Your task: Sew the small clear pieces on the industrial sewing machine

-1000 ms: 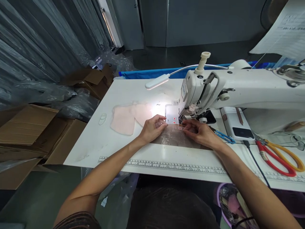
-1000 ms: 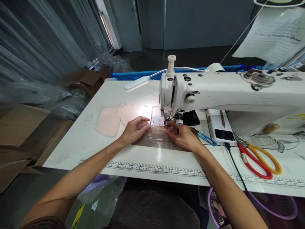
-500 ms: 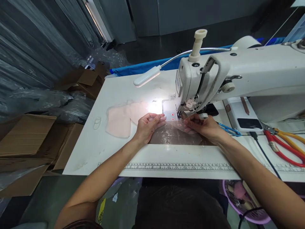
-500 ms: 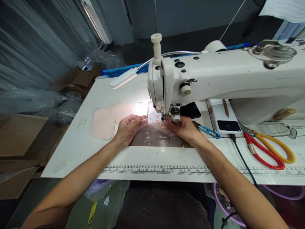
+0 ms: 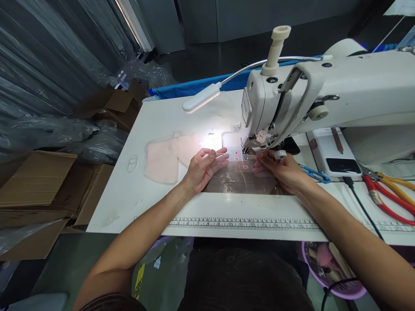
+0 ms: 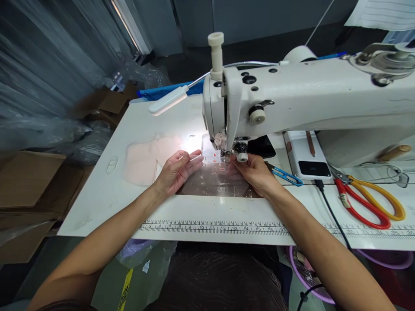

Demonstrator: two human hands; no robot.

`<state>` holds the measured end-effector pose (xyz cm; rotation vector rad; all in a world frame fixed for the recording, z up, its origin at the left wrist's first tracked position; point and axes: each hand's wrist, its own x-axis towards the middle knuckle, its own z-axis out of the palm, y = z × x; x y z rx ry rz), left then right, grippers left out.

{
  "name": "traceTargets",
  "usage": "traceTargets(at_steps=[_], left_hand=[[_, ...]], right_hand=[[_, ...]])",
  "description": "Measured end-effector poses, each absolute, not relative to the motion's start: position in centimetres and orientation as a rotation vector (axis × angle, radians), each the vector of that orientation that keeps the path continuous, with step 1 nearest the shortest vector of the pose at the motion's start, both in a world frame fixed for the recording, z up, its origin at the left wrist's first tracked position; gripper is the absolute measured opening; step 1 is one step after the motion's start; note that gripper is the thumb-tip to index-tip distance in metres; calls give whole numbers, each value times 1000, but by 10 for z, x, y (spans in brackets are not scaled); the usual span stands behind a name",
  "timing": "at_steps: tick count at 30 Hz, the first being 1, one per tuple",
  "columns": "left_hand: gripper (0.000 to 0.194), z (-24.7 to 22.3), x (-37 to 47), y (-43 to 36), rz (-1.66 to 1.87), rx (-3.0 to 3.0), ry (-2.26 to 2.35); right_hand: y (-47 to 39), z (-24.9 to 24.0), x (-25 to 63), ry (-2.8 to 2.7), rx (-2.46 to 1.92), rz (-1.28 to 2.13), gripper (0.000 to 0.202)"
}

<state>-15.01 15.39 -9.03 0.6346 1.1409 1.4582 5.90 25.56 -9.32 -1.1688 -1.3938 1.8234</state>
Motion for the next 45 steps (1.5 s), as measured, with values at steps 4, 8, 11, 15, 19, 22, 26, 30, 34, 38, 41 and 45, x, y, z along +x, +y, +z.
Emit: traceTargets(at_steps=[4,8,11,15,19,22,26,30,34,38,41,45], left_hand=[[29,-91,-152,155,1459,659,1197],[35,-91,-152,157,1475,724,1243],[39,-93,-153,156,1518,794,1262],[31,-94,-154,153,1510,1211,1535],[19,-88,-145,145,1356,1736,1691],[15,-84,-128,138,1245,1880,1523],[10,-77,-110,128,1110,1951,1115],[25,-66,-120,121,1210,1953,1001],[39,-60,-141,120,936,1895,1040],[29,-63,-147,123,695,1745,1024],[22,-69,-144,129,861,1608,1214],[25,-78,-140,138,1071,1316,1470]], right_hand=[[257,-99,60,-1573,-1232,1631,57],[261,-108,61,-1727,-1254,1440,46],[265,-115,60,-1778,-1218,1408,47],[266,-111,69,-2004,-1193,1247,50],[255,-85,86,-2338,-1298,625,52],[237,-70,85,-2379,-1266,1111,63],[213,-73,62,-2091,-964,1910,54],[195,-74,43,-2041,-691,2186,33],[193,-58,49,-2251,-366,2619,29],[225,-55,74,-2372,-248,2722,43],[257,-64,92,-2316,-547,2523,41],[281,-76,95,-1996,-980,2203,37]])
